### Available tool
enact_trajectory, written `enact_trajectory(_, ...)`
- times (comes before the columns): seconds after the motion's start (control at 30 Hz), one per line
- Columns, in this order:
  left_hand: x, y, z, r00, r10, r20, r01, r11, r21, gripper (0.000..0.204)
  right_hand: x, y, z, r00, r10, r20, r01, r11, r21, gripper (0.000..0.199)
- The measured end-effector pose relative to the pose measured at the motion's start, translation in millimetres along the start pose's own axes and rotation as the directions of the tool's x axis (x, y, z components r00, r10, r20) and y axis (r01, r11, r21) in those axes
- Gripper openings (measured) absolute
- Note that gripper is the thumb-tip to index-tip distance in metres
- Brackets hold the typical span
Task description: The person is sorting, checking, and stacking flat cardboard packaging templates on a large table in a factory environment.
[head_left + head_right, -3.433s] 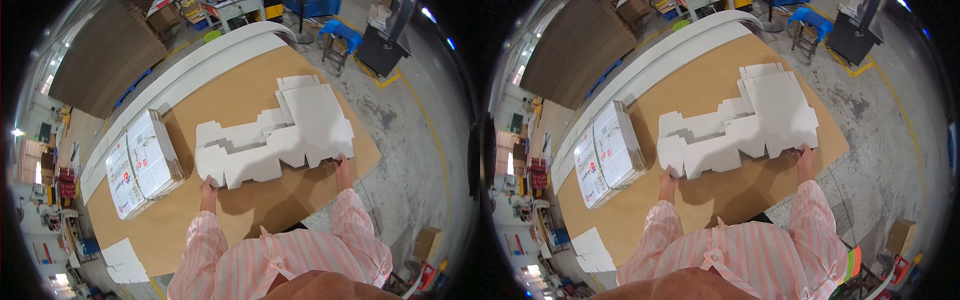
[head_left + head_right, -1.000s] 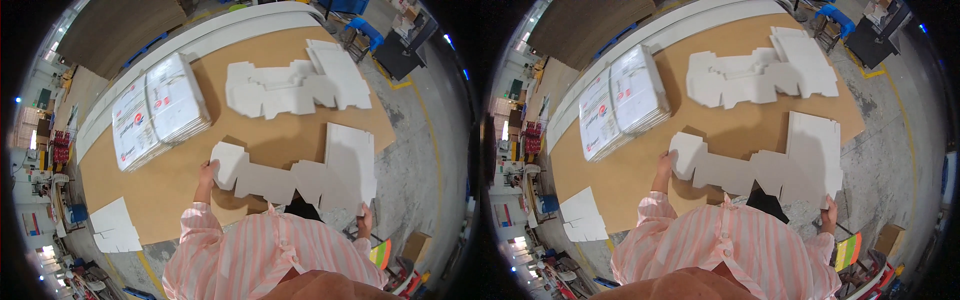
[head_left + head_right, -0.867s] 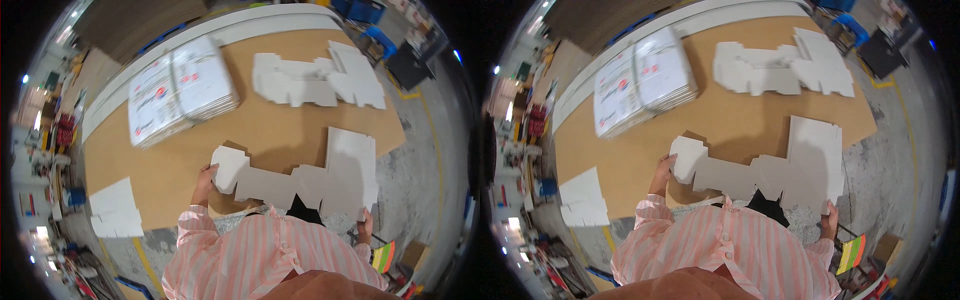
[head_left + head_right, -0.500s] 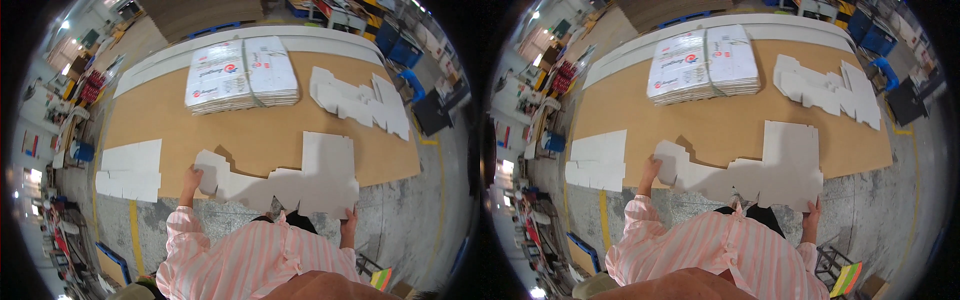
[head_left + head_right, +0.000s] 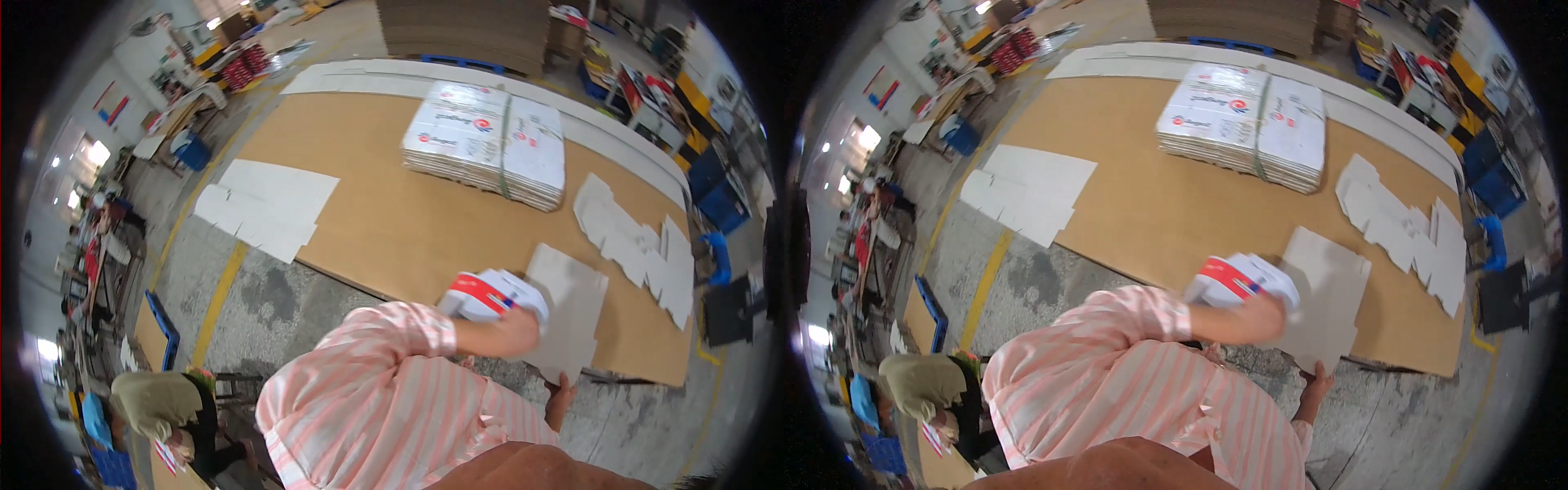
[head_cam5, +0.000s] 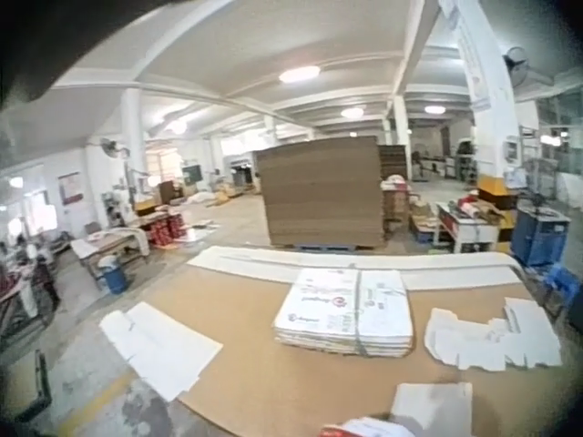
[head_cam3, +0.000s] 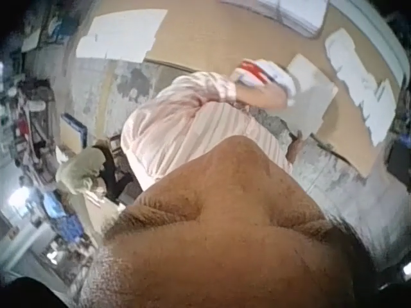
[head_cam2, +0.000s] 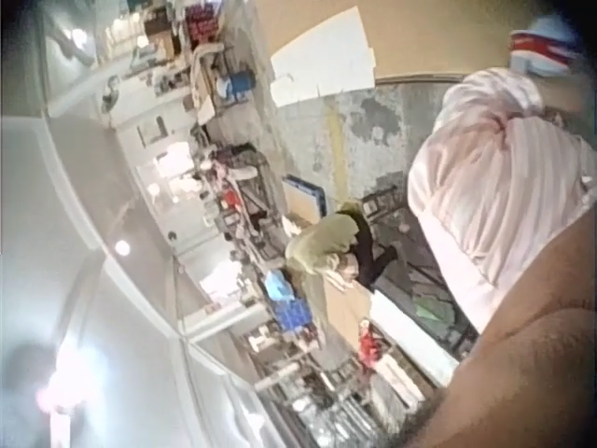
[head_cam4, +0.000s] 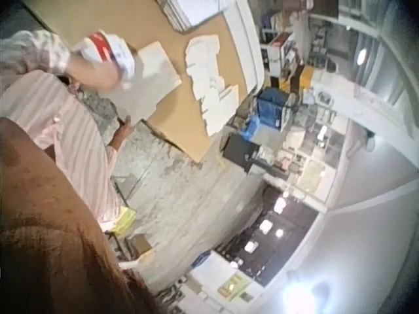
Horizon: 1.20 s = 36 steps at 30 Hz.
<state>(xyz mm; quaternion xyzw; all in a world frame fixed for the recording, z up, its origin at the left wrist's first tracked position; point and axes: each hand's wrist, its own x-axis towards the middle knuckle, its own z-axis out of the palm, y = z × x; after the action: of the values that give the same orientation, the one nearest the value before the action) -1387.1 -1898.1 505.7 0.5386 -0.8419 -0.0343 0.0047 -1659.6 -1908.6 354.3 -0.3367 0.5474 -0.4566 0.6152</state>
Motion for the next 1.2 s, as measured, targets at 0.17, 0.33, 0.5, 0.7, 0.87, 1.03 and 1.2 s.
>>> enact_trajectory(0.17, -22.6, -5.9, -48.6, 0.975, 0.041, -0.219, -0.078, 0.984, -0.163, 0.019, 6.9, 12.6, -0.5, 0.999, 0.043, 0.015, -0.044, 0.993, 0.106, 0.040)
enact_trajectory(0.33, -136.6, -167.4, -107.0, 0.525, -0.848, -0.073, 0.082, 0.135, -0.987, 0.023, 22.0, 22.8, -14.7, 0.994, 0.108, -0.034, -0.100, 0.979, 0.178, 0.040)
enact_trajectory(0.5, -261.0, -274.6, 65.3, 0.161, -0.983, 0.084, -0.156, -0.110, -0.982, 0.026, 26.6, 50.4, -11.4, 0.988, -0.151, -0.011, 0.151, 0.988, -0.006, 0.041)
enact_trajectory(0.7, -282.5, -302.9, 106.9, 0.234, -0.954, 0.189, 0.549, -0.031, -0.835, 0.033, -7.9, -27.8, 61.2, 0.989, -0.049, -0.138, 0.012, 0.967, -0.254, 0.033)
enact_trajectory(0.87, -247.6, -335.3, 66.0, 0.383, -0.924, 0.016, 0.481, 0.184, -0.857, 0.031, -43.3, -61.7, 125.8, 0.954, -0.127, -0.273, 0.030, 0.943, -0.332, 0.033)
enact_trajectory(1.03, -297.7, -408.5, 123.2, 0.402, -0.893, 0.202, 0.152, -0.152, -0.977, 0.024, -61.3, 8.3, 109.6, 0.949, 0.068, -0.308, -0.087, 0.995, -0.048, 0.035)
enact_trajectory(1.2, -291.2, -419.9, 150.1, 0.557, -0.810, 0.185, 0.717, 0.356, -0.600, 0.040, -54.8, 36.5, 96.1, 0.956, 0.070, -0.285, -0.113, 0.984, -0.137, 0.036)
